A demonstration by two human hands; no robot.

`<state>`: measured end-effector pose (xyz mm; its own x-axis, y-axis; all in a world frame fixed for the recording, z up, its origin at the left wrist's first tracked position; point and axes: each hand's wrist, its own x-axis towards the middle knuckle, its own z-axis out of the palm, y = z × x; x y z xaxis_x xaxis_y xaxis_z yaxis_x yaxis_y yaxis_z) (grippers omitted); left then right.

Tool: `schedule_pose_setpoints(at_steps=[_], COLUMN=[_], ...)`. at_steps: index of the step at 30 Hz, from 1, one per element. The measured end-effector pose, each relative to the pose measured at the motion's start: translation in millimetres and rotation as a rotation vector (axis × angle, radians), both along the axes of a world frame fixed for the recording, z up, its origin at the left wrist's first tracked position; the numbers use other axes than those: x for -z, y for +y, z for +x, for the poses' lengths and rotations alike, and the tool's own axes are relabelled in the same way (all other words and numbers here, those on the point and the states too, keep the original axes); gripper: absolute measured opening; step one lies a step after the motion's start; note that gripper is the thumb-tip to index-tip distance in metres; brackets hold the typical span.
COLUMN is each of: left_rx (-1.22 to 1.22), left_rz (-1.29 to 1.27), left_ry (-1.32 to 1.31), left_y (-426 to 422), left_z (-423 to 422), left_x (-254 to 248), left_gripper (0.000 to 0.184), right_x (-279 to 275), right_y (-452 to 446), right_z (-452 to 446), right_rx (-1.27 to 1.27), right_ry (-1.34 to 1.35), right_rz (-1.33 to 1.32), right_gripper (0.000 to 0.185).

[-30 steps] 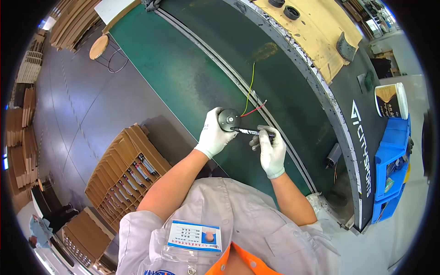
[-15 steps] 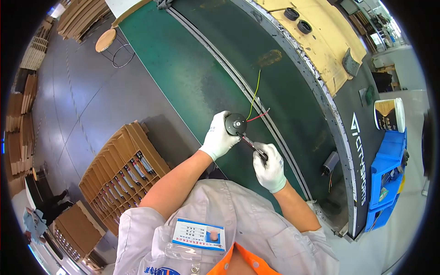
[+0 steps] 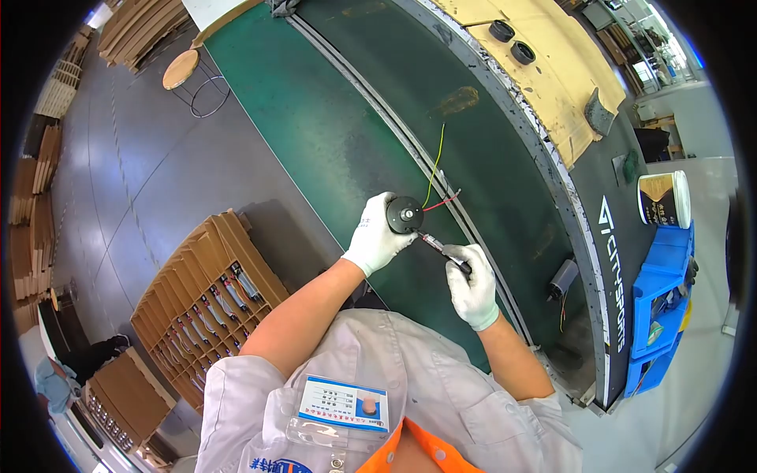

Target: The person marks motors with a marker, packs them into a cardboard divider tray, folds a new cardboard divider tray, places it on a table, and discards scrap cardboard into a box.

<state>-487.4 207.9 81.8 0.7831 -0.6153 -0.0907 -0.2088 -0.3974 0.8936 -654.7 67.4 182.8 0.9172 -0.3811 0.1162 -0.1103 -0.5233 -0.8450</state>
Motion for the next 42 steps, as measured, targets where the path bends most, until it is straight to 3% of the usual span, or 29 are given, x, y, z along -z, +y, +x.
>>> schedule_pose_setpoints(at_steps=[12,17,31,34,37,38,40,42], left_rx=[-0.020,-0.007,0.005,-0.010,-0.006,0.015,0.012,0.030], left_rz=[-0.015,-0.012,-0.014,-0.014,-0.006,-0.030,-0.018,0.005], left_ry=[-0.004,0.000,0.001,-0.172,-0.032,-0.043,-0.065,-0.059], left_y=[-1,0,1,-3,-1,-1,-1,0], left_z=[-1,0,0,-2,-3,-3,-1,-1], left_x=[-4,0,2,18,9,11,15,15], left_gripper=[0.080,0.081,0.085,0.092,0.091,0.091,0.091,0.092], right_x=[2,12,12,-18,-86,-109,-144,-146], right_y=[-1,1,4,-6,-30,-46,-80,-118], right_z=[0,-6,-7,-8,1,5,21,43], right_rx=[0.103,0.185,0.192,0.167,0.171,0.208,0.341,0.443], right_ry=[0.035,0.088,0.029,-0.037,-0.359,-0.412,-0.337,-0.224], right_rz=[0.039,0.363,0.265,0.061,-0.263,-0.482,-0.766,-0.861], right_gripper=[0.024,0.027,0.025,0.021,0.019,0.020,0.024,0.041])
